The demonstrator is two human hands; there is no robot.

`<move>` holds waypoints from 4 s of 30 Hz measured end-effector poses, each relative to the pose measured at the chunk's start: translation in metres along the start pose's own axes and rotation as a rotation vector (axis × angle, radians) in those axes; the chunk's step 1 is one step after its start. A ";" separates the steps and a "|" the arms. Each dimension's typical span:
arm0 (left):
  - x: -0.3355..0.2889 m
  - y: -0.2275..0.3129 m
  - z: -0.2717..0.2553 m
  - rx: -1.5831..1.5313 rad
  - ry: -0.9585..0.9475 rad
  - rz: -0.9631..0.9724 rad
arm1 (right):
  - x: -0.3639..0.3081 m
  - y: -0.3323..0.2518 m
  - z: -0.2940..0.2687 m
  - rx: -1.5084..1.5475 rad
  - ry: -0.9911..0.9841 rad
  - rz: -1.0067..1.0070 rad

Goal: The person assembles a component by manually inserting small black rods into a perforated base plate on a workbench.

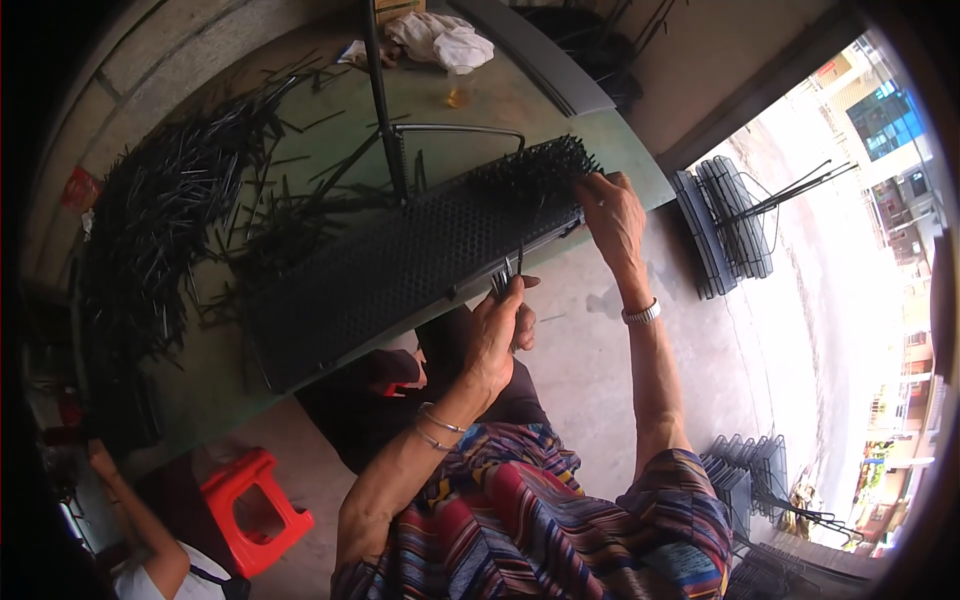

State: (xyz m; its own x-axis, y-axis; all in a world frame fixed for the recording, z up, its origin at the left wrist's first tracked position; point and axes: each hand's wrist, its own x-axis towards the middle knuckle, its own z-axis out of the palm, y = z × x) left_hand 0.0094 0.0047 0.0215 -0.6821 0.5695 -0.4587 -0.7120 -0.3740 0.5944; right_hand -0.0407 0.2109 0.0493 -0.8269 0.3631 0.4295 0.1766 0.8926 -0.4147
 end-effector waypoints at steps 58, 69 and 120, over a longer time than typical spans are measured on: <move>0.006 0.016 0.001 0.296 -0.110 -0.073 | -0.044 -0.028 -0.048 0.852 -0.646 0.194; 0.016 -0.006 -0.023 -0.049 0.020 -0.119 | -0.007 -0.001 -0.013 0.395 0.158 -0.026; 0.001 0.005 -0.018 -0.003 -0.019 -0.008 | -0.019 0.008 0.008 -0.212 0.102 -0.220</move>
State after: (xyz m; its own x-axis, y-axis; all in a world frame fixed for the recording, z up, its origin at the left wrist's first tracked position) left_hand 0.0025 -0.0095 0.0121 -0.6732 0.5863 -0.4506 -0.7178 -0.3720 0.5885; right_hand -0.0276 0.2092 0.0310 -0.8017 0.1706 0.5728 0.1156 0.9846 -0.1315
